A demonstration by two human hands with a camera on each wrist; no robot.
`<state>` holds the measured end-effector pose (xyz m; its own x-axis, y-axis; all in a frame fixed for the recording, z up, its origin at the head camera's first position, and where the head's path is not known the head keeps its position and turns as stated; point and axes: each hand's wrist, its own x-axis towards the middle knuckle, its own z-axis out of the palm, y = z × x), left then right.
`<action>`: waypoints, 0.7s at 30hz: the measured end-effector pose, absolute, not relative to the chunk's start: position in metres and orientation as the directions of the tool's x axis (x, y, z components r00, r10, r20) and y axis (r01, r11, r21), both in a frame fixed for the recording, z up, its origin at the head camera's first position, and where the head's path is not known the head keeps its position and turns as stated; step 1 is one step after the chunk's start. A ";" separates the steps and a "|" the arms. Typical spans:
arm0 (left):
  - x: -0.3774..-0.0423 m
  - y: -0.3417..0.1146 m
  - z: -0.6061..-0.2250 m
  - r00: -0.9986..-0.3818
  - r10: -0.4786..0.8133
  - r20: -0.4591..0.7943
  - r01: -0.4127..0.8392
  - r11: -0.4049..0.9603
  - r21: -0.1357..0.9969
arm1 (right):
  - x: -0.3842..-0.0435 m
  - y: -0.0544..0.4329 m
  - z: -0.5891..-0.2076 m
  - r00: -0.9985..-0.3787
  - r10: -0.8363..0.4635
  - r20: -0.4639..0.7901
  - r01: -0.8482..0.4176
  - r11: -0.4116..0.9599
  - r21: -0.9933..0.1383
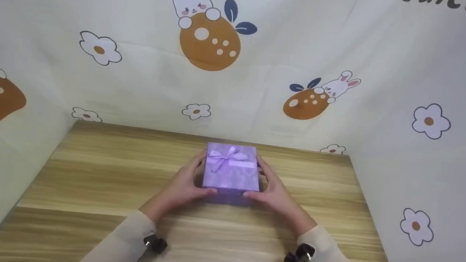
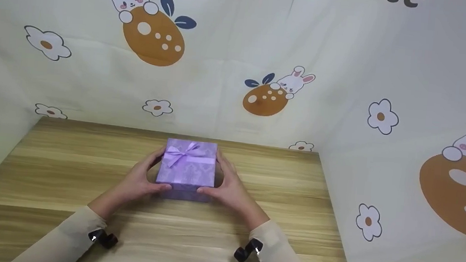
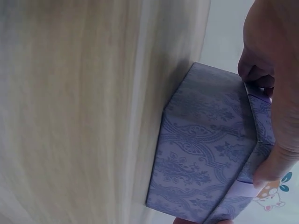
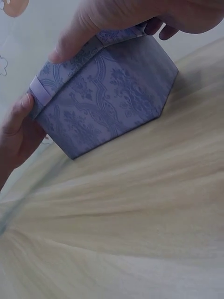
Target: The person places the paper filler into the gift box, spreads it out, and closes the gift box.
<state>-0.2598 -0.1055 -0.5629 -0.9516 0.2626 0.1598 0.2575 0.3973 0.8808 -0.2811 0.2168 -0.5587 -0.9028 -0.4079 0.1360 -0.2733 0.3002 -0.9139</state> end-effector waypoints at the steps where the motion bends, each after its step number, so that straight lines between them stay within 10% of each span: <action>1: -0.260 -0.106 -0.564 -0.951 0.265 0.159 0.259 0.399 0.880 | -0.280 0.216 -0.560 -0.904 -0.404 0.135 -0.272 0.303 -0.913; 21: -0.257 -0.107 -0.562 -0.937 0.318 0.147 0.276 0.414 0.867 | -0.275 0.227 -0.559 -0.903 -0.409 0.131 -0.297 0.375 -0.878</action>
